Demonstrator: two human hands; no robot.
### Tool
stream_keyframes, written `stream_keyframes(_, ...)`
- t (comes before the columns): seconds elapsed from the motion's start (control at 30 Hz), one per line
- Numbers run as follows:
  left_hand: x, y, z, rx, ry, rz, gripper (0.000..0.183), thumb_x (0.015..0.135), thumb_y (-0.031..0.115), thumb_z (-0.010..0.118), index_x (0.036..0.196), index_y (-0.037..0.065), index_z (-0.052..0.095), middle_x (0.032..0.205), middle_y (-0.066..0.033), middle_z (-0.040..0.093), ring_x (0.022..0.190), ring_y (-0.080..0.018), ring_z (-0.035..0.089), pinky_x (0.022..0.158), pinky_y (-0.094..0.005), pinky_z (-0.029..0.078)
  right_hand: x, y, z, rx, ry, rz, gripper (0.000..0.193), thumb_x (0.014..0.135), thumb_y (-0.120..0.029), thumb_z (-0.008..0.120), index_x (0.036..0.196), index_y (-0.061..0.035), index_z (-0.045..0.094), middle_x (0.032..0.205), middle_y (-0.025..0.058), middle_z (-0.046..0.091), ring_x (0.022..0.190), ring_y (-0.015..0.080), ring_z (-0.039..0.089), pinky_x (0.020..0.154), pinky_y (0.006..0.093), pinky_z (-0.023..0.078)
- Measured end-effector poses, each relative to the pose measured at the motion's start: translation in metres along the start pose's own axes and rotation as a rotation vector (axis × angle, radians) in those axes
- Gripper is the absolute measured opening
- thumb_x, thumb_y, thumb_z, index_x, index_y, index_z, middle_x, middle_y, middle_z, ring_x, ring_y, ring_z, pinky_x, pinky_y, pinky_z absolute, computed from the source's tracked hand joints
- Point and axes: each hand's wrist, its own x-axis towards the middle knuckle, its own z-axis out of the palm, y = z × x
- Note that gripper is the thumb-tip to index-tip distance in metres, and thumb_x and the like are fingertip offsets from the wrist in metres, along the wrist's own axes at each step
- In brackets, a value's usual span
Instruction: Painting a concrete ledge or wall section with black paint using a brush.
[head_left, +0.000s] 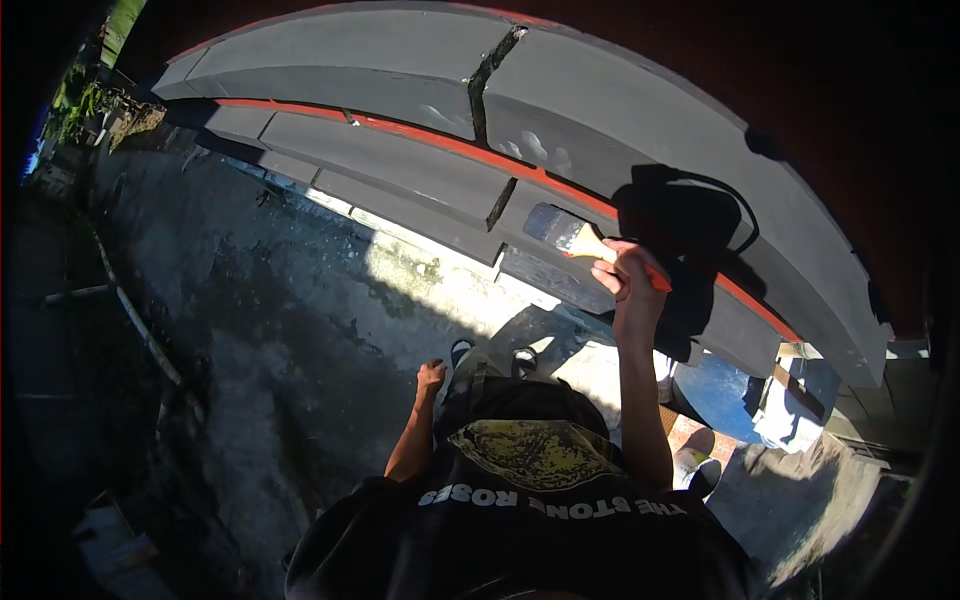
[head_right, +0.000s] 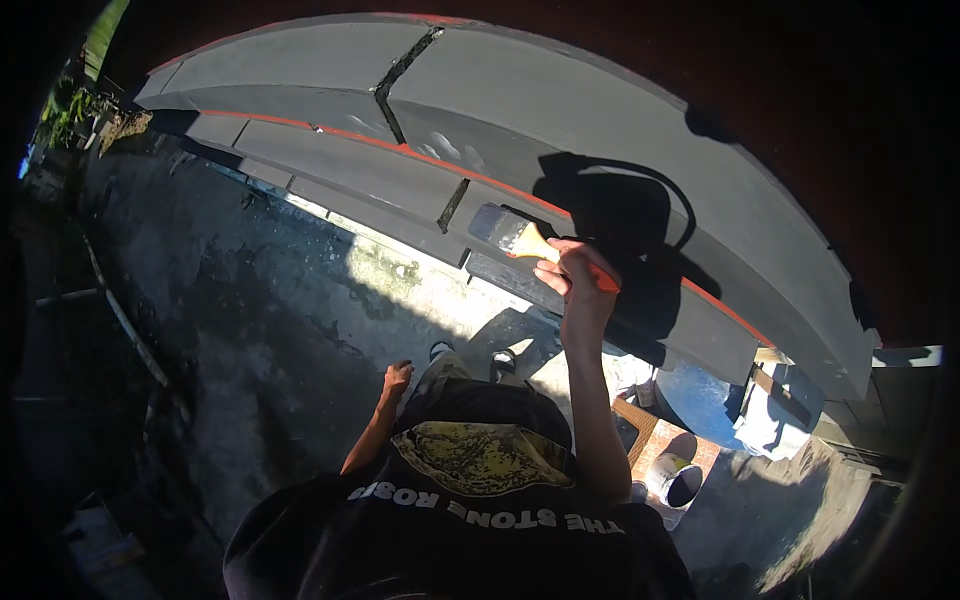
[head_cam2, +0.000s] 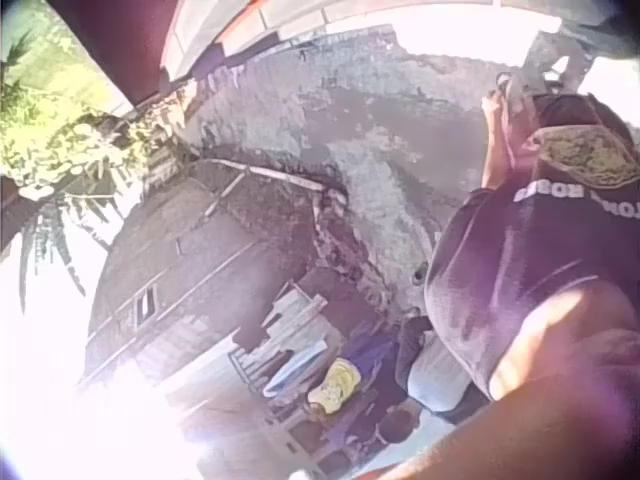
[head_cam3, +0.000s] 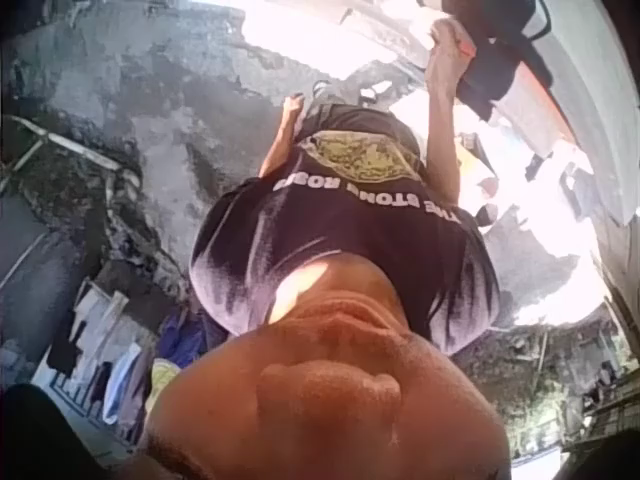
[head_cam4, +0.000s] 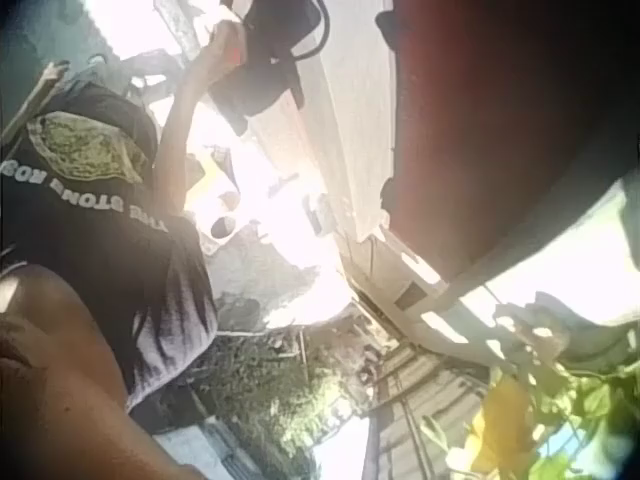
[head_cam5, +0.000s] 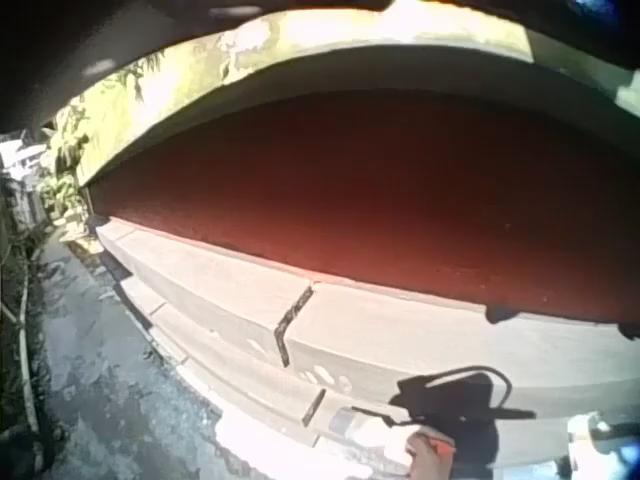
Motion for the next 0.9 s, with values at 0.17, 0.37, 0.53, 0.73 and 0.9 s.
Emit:
stream_keyframes(0.17, 0.05, 0.028, -0.049, 0.081, -0.09, 0.292, 0.044, 0.087, 0.031, 0.062, 0.119, 0.003, 0.07, 0.121, -0.0221, 0.069, 0.118, -0.0356, 0.064, 0.102, -0.0394, 0.049, 0.02, 0.005, 0.047, -0.018, 0.041, -0.01, 0.019, 0.094, -0.01, 0.062, 0.101, 0.0052, 0.069, 0.1, 0.019, 0.073, 0.074, 0.0259, 0.074, 0.069, 0.0328, 0.063)
stream_keyframes(0.37, 0.062, 0.033, -0.051, 0.015, -0.165, 0.018, 0.043, 0.086, 0.034, 0.063, 0.12, 0.008, 0.071, 0.123, -0.022, 0.068, 0.117, -0.0404, 0.063, 0.102, -0.0427, 0.05, 0.023, 0.003, 0.026, -0.248, 0.01, -0.052, 0.017, 0.092, -0.007, 0.062, 0.098, 0.0042, 0.073, 0.093, 0.0171, 0.073, 0.069, 0.0215, 0.073, 0.064, 0.0295, 0.063)
stream_keyframes(0.53, 0.071, 0.018, -0.102, 0.024, -0.187, -0.08, 0.049, 0.085, 0.034, 0.063, 0.124, 0.005, 0.069, 0.126, -0.0231, 0.066, 0.124, -0.0374, 0.06, 0.107, -0.0416, 0.046, 0.007, -0.03, 0.02, -0.563, 0.103, -0.18, 0.019, 0.092, -0.009, 0.062, 0.099, 0.0053, 0.073, 0.09, 0.0163, 0.073, 0.065, 0.0206, 0.072, 0.062, 0.0275, 0.062)
stream_keyframes(0.73, 0.069, 0.017, -0.116, 0.08, -0.18, -0.109, 0.048, 0.086, 0.033, 0.063, 0.124, 0.005, 0.069, 0.125, -0.0226, 0.067, 0.123, -0.0373, 0.061, 0.106, -0.0412, 0.047, 0.014, -0.002, 0.069, -0.38, -0.034, -0.185, 0.016, 0.089, -0.002, 0.061, 0.096, 0.0044, 0.073, 0.086, 0.0141, 0.073, 0.069, 0.0197, 0.073, 0.063, 0.0269, 0.061)
stream_keyframes(0.9, 0.076, 0.002, -0.108, 0.087, -0.184, -0.166, 0.046, 0.086, 0.033, 0.063, 0.124, 0.008, 0.07, 0.123, -0.0214, 0.068, 0.122, -0.0369, 0.062, 0.105, -0.0413, 0.047, 0.008, -0.023, 0.029, -0.486, 0.036, -0.147, 0.015, 0.09, -0.003, 0.062, 0.094, 0.0039, 0.074, 0.086, 0.0136, 0.074, 0.066, 0.0186, 0.073, 0.065, 0.0268, 0.061)
